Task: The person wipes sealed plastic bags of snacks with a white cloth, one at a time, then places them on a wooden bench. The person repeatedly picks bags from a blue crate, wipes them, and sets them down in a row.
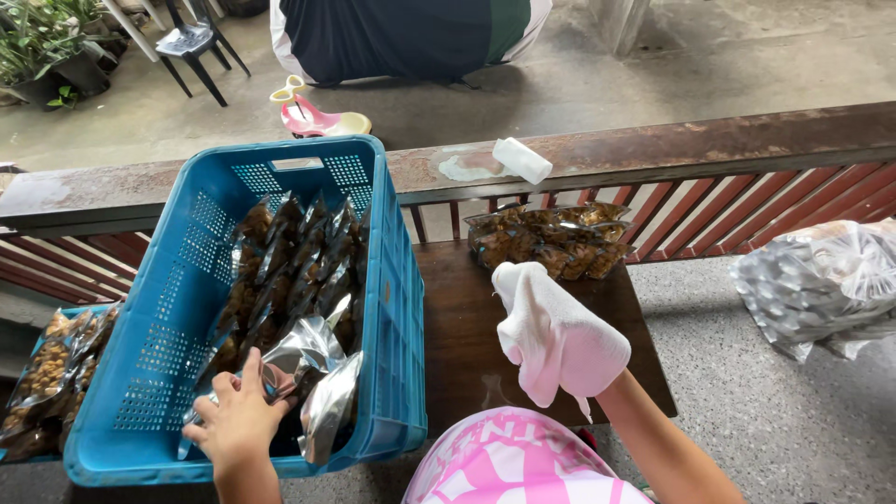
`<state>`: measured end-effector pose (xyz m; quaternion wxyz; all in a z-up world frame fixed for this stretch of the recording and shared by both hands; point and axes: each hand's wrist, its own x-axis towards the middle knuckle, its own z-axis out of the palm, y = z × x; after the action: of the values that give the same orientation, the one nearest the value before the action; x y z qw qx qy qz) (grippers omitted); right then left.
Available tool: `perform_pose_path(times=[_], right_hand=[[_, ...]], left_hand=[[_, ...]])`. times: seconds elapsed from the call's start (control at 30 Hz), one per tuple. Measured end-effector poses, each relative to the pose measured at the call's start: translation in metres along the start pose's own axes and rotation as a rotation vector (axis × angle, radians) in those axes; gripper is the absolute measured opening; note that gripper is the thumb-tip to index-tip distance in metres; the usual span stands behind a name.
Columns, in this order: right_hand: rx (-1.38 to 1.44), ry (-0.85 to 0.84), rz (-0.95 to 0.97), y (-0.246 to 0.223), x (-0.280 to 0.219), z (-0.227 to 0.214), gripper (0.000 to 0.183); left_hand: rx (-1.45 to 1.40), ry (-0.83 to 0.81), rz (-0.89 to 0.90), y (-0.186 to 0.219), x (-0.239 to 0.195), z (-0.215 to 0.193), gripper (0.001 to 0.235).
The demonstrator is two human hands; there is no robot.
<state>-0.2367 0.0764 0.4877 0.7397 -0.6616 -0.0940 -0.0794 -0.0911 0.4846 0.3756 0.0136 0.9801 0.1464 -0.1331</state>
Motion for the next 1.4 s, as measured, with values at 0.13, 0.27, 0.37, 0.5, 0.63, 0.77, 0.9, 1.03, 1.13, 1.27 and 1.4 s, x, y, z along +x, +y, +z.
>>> perform_pose_path(times=[0.13,0.27,0.37,0.5,0.63,0.77,0.9,1.03,1.13,1.27,1.4], right_hand=[[0.175,0.174,0.516,0.020,-0.003,-0.013,0.024],[-0.132,-0.075,0.345,0.033,-0.014,-0.027,0.025],[-0.228,-0.141,0.233,0.033,-0.013,-0.030,0.026],[-0.226,-0.148,0.175,0.029,-0.016,-0.040,0.026],[-0.184,-0.106,0.094,0.025,-0.012,-0.053,0.027],[-0.032,0.029,0.057,0.029,-0.021,-0.071,0.029],[0.121,0.150,0.028,0.039,-0.027,-0.090,0.030],[0.217,0.196,0.025,0.055,-0.037,-0.094,0.032],[0.253,0.192,0.026,0.060,-0.044,-0.091,0.033],[0.248,0.156,-0.015,0.052,-0.047,-0.094,0.035],[0.057,0.038,-0.165,0.050,-0.055,-0.107,0.038]], left_hand=[[0.130,0.215,0.139,-0.002,-0.002,-0.005,0.077],[-0.201,0.319,0.236,0.007,-0.027,-0.036,0.072],[-0.623,0.543,0.356,0.011,-0.057,-0.058,0.090],[-1.448,0.329,0.692,0.043,-0.097,-0.043,0.100],[-1.922,-0.366,1.049,0.135,-0.125,0.000,0.062],[-1.813,-0.934,0.779,0.203,-0.148,0.026,0.069],[-1.343,-0.906,0.820,0.219,-0.157,0.011,0.055],[-1.228,-0.439,1.079,0.239,-0.157,-0.016,0.057],[-1.345,-0.407,1.182,0.270,-0.153,-0.027,0.049],[-1.332,-0.331,1.104,0.294,-0.156,-0.025,0.035],[-1.339,-0.286,1.052,0.297,-0.164,-0.023,0.026]])
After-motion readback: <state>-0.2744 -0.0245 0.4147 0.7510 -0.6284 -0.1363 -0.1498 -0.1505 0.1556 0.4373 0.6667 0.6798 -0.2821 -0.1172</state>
